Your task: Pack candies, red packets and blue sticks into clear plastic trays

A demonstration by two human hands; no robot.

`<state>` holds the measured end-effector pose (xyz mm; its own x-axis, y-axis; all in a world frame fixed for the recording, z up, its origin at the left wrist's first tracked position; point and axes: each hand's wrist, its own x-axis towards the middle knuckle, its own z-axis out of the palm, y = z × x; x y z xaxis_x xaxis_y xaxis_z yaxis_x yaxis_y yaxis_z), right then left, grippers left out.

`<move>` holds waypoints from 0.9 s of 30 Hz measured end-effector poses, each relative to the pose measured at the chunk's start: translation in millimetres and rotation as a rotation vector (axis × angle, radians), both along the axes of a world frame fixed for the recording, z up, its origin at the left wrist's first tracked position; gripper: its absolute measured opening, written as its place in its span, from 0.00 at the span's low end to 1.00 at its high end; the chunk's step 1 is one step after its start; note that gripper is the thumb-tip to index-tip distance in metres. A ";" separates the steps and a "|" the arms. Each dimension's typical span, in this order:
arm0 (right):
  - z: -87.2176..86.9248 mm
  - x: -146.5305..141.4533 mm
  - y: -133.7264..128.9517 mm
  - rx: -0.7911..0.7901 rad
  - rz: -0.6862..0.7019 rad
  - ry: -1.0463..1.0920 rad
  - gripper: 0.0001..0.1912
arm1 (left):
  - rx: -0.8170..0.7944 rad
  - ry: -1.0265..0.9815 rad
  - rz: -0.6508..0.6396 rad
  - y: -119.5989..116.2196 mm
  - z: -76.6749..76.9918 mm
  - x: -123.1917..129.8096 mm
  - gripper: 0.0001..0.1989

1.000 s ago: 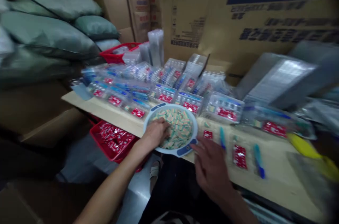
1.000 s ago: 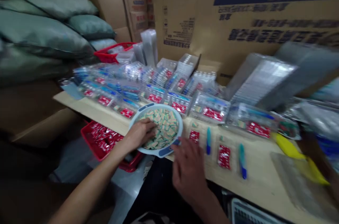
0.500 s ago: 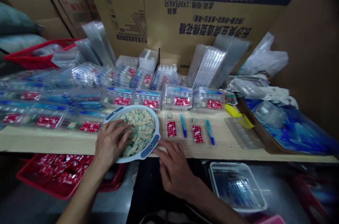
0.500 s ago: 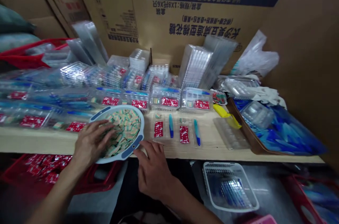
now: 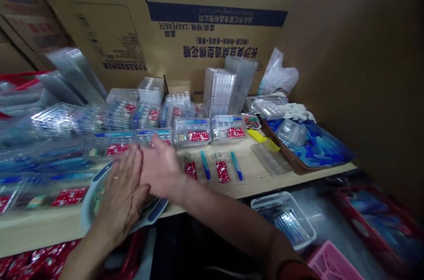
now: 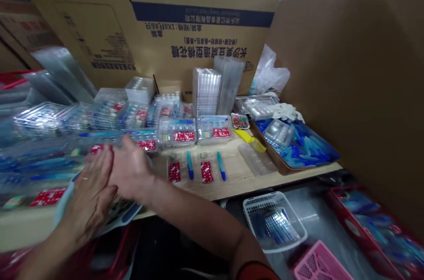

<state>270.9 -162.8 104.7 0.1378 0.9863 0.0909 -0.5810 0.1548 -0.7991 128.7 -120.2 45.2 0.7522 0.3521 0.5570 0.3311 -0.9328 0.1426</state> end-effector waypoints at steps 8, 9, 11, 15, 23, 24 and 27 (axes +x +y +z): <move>-59.8 85.3 -122.4 -0.315 -0.678 -1.355 0.28 | -0.083 -0.120 0.122 -37.7 4.5 -41.8 0.22; -80.2 86.0 -135.7 -0.497 -0.699 -1.537 0.28 | -0.117 -0.129 0.009 -57.7 3.7 -33.6 0.23; -116.2 83.3 -156.8 -0.814 -0.666 -1.762 0.29 | -0.189 -0.007 -0.209 -96.6 -5.4 -7.4 0.24; -148.8 81.5 -182.4 -1.044 -0.587 -1.896 0.31 | -0.272 0.335 -0.156 -132.6 -49.0 53.3 0.25; -152.3 97.8 -185.8 -0.970 -0.502 -1.902 0.41 | -0.411 0.397 0.002 -134.4 -98.6 60.0 0.37; -152.9 95.4 -184.1 -0.970 -0.504 -1.925 0.41 | -0.438 0.382 0.002 -139.5 -98.1 56.3 0.38; -151.0 91.9 -179.2 -0.997 -0.499 -1.976 0.37 | -0.534 0.346 -0.017 -146.6 -95.0 44.1 0.36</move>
